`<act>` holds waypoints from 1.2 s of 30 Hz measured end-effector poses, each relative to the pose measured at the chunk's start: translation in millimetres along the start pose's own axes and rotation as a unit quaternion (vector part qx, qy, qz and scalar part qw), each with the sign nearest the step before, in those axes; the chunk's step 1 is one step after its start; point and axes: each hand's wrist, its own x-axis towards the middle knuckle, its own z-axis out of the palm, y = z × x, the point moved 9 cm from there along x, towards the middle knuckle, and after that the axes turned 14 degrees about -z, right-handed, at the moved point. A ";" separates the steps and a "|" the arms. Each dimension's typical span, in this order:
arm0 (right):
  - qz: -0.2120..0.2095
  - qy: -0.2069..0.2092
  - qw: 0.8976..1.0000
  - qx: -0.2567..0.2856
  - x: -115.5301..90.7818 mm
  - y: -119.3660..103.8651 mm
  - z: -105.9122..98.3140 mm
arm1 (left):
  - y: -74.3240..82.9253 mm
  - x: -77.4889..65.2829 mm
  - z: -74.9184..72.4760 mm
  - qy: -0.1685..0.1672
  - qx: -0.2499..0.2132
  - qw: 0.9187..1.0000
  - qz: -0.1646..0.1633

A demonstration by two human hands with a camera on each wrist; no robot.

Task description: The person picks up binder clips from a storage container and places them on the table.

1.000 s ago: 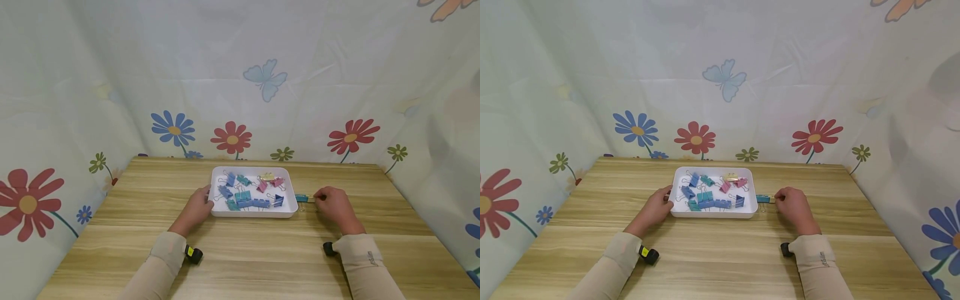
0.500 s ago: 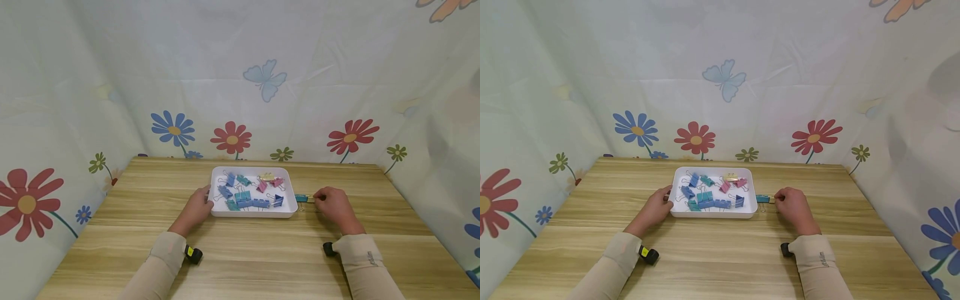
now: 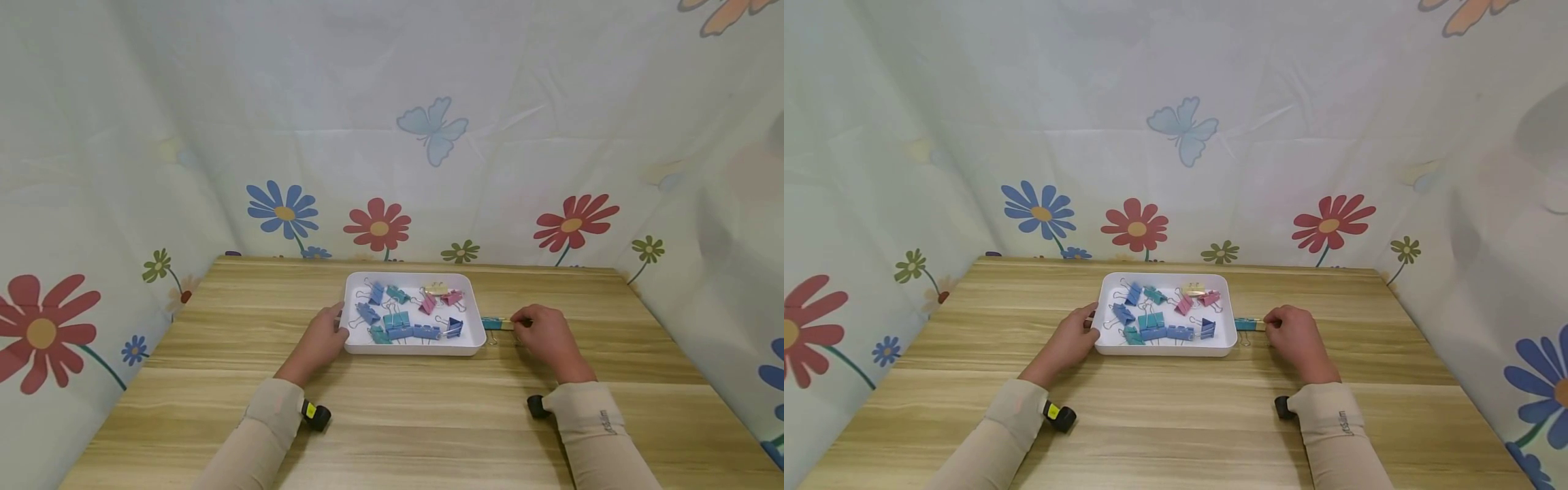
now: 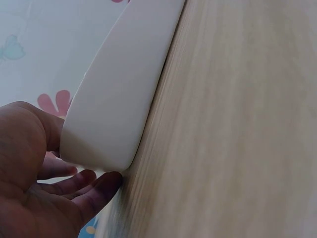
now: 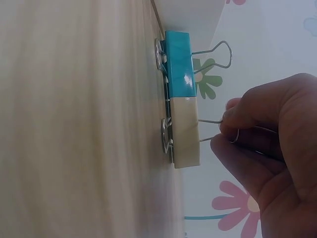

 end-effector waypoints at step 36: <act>-0.036 0.047 0.998 0.036 10.4 -31.3 -11.4 | -0.1 -1.0 -0.3 -0.010 -0.008 1.000 -0.013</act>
